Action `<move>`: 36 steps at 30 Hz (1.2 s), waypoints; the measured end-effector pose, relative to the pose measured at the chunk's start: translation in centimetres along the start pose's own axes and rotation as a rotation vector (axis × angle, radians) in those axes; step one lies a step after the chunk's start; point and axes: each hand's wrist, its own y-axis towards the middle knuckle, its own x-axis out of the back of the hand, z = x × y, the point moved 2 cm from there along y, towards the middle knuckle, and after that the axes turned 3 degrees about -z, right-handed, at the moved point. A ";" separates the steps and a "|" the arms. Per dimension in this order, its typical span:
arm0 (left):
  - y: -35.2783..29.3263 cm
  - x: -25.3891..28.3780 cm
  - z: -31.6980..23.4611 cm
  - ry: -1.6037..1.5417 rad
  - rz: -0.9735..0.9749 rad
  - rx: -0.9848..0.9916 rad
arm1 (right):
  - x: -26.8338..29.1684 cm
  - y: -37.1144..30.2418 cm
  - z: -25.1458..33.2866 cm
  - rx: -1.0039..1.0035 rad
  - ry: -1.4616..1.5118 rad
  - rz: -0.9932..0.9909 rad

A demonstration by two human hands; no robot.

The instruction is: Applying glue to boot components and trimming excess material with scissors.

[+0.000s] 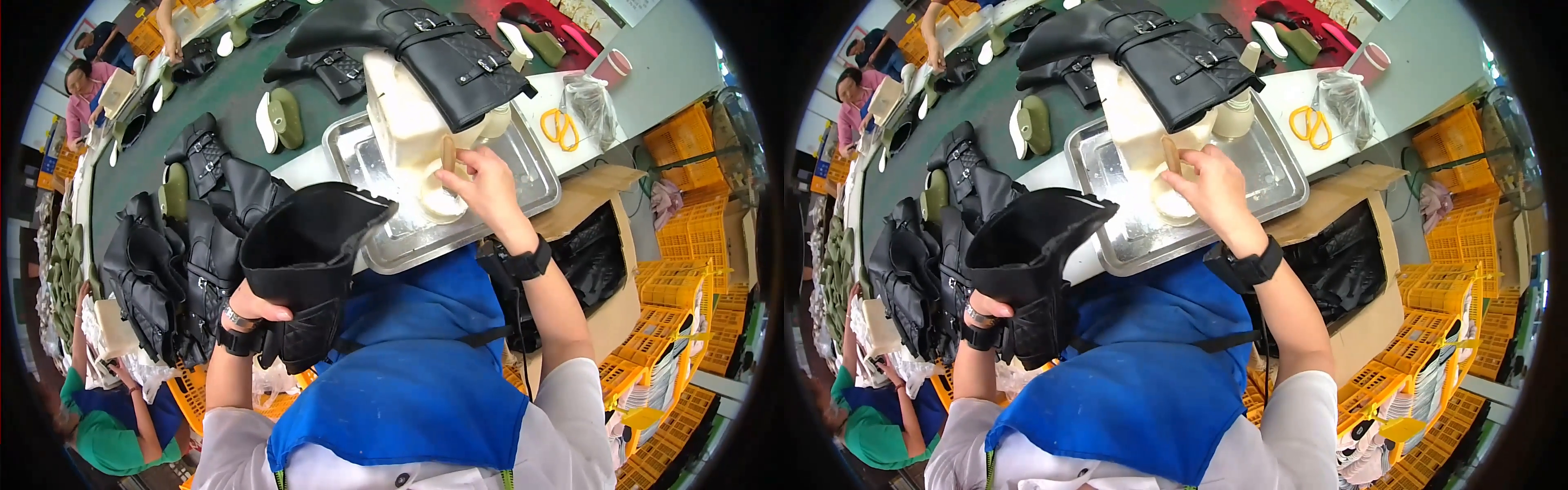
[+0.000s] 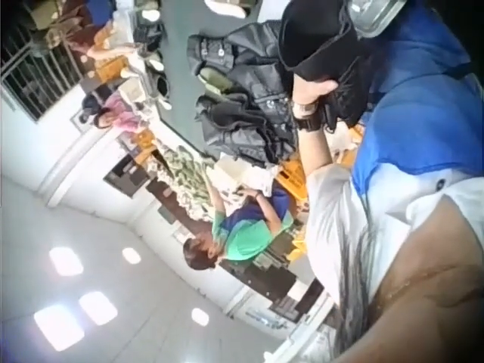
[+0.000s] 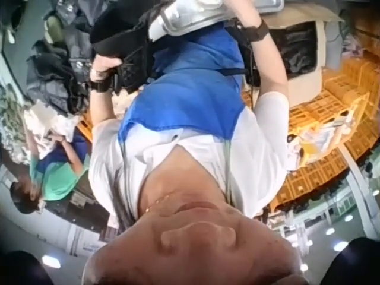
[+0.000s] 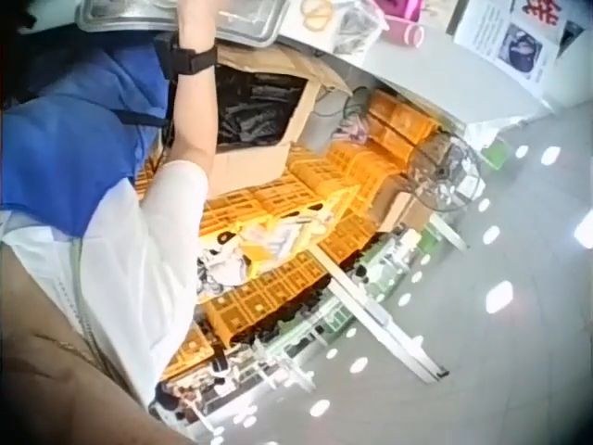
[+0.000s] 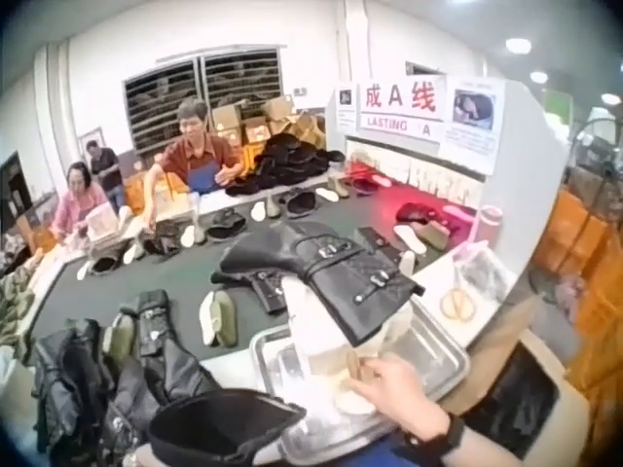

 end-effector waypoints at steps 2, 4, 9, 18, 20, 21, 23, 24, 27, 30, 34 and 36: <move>0.5 -0.7 -0.3 0.006 0.036 0.037 | -0.4 0.2 -0.6 -0.008 -0.001 -0.004; 1.0 -1.8 -0.7 0.031 0.007 0.114 | -0.6 0.2 -1.5 0.024 0.151 0.000; 1.9 -2.1 -0.9 0.118 0.047 0.126 | 0.5 -0.9 -1.9 -0.107 0.366 -0.032; 4.0 -2.3 0.4 0.010 0.194 0.061 | 1.8 -2.4 -2.7 -0.150 0.359 -0.055; 4.4 -2.1 0.3 -0.021 0.229 0.056 | 2.1 -2.1 -3.0 -0.102 0.333 -0.070; 4.6 -2.1 0.1 -0.034 0.251 0.066 | 2.4 -1.9 -3.0 -0.101 0.332 -0.064; 4.5 -2.2 0.2 -0.045 0.263 0.068 | 3.3 -1.7 -2.6 -0.117 0.229 -0.021; 4.5 -2.2 0.2 -0.055 0.262 0.048 | 3.5 -1.6 -2.6 -0.111 0.230 -0.014; 4.6 -1.9 0.5 -0.036 0.268 0.032 | 4.0 -1.4 -3.0 -0.182 0.346 0.001; 5.1 -1.3 1.3 -0.082 0.314 0.052 | 5.0 -0.6 -1.2 -0.348 0.629 0.123; 5.6 -0.8 3.0 -0.206 0.428 0.102 | 4.6 -0.3 1.8 -0.319 0.966 0.277; 5.9 -1.8 2.2 -0.184 0.378 0.076 | 4.3 -0.4 3.2 -0.247 0.960 0.289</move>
